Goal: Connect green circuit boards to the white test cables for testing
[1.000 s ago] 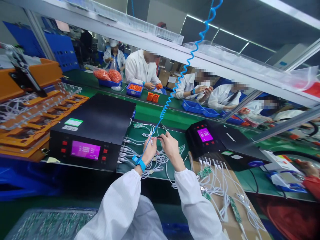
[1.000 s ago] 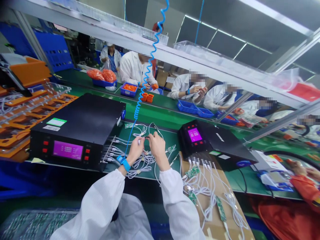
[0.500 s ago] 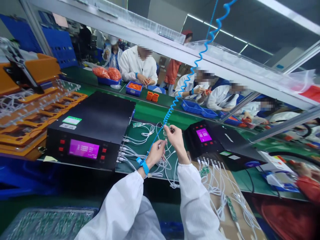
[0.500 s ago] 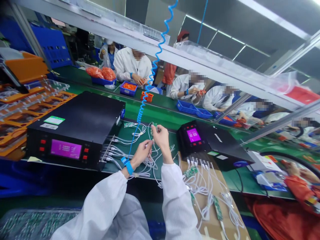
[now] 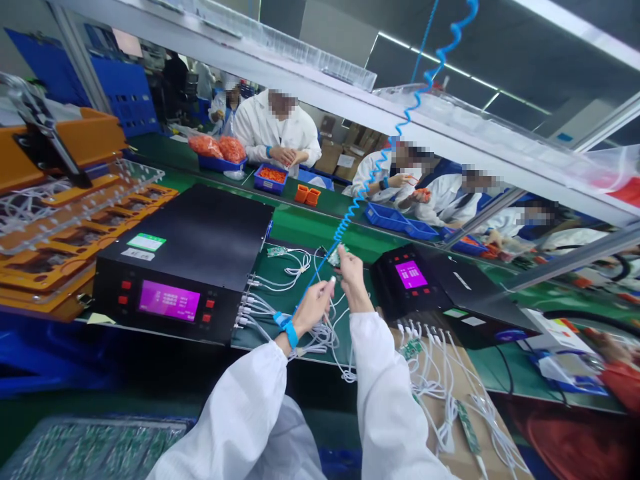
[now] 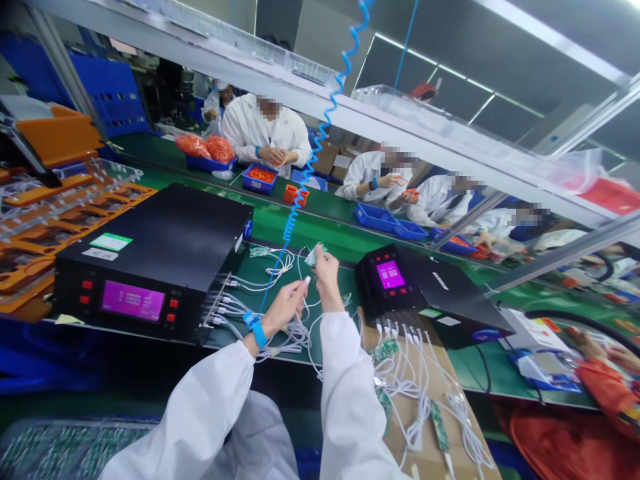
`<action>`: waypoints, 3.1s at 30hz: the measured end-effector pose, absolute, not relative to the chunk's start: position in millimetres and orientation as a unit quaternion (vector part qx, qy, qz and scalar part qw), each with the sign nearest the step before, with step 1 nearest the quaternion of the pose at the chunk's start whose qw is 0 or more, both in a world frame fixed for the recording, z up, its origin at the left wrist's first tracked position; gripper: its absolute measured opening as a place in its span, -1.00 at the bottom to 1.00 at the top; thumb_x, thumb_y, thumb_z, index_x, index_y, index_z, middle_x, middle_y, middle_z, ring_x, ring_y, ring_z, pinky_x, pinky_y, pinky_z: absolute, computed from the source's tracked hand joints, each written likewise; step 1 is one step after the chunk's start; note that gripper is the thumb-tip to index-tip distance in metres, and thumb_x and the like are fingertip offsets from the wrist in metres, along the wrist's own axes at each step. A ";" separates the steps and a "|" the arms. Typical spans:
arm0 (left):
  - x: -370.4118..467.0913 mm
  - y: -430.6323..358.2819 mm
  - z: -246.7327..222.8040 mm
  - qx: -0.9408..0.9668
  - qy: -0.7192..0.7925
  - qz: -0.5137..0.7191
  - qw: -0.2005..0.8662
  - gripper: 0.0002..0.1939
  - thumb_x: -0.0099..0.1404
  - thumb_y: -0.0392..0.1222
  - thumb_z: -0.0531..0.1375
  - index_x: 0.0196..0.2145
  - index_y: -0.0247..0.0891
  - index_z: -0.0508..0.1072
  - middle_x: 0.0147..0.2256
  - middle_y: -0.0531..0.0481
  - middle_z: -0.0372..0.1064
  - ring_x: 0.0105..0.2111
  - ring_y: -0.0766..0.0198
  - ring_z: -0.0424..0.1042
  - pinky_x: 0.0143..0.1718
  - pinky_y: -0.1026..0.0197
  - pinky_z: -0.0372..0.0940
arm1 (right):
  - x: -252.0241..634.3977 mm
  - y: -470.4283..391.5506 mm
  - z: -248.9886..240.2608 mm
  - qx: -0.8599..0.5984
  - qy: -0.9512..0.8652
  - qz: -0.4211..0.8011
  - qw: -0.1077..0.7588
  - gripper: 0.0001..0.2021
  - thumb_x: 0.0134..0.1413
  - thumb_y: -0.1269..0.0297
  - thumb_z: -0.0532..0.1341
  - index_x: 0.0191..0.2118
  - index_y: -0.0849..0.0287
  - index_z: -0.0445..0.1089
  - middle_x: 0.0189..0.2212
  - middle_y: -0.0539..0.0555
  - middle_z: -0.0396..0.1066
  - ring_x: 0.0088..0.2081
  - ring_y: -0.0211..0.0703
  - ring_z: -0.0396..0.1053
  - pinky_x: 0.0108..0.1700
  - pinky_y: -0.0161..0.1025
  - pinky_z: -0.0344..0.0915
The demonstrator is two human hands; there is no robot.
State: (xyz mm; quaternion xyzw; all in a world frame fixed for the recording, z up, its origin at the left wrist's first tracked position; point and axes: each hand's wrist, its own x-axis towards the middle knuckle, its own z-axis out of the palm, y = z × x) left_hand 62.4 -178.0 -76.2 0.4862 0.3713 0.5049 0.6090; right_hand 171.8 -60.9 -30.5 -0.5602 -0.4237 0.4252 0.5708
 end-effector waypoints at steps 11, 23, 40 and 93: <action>61.6 -137.8 -74.3 0.223 0.493 0.586 0.604 -0.69 0.49 0.08 0.09 -0.29 -0.20 0.29 -0.49 0.09 0.30 -0.51 0.33 0.35 -0.34 0.24 0.36 | 187.3 -12.0 -14.3 -0.510 -0.367 0.488 0.606 -0.53 0.24 0.11 0.33 -0.50 0.07 0.04 -0.64 -0.19 0.06 -0.63 -0.40 0.04 -0.63 -0.43 0.08; 51.2 -139.5 -73.0 0.446 0.438 0.598 0.502 -0.64 0.42 0.10 0.18 -0.34 -0.27 0.48 -0.31 -0.09 0.47 -0.24 0.17 0.42 -0.10 0.18 0.30 | 167.1 -100.8 -42.7 -0.537 -0.467 0.463 0.529 -0.48 -0.26 -0.19 0.53 -0.43 0.13 0.40 -0.57 -0.13 0.30 -0.55 -0.36 0.18 -0.53 -0.36 0.10; 61.6 -136.6 -79.0 0.384 0.396 0.582 0.597 -0.69 0.31 -0.02 0.37 -0.36 -0.30 0.44 -0.44 -0.05 0.52 -0.50 0.25 0.53 -0.27 0.13 0.51 | 164.3 -96.8 -45.0 -0.438 -0.336 0.635 0.540 -0.77 0.04 0.18 0.45 -0.28 0.15 0.46 -0.37 0.07 0.53 -0.35 -0.18 0.49 -0.44 -0.32 0.38; 43.8 -136.7 -81.8 0.551 0.484 0.559 0.387 -0.65 0.45 0.00 0.08 -0.39 -0.21 0.49 -0.51 -0.04 0.48 -0.55 0.22 0.41 -0.42 0.21 0.21 | 202.5 -49.0 -11.0 -0.600 -0.702 -0.039 0.380 -0.68 0.40 0.12 0.06 -0.38 0.12 0.34 -0.48 0.06 0.38 -0.47 -0.17 0.21 -0.37 -0.26 0.02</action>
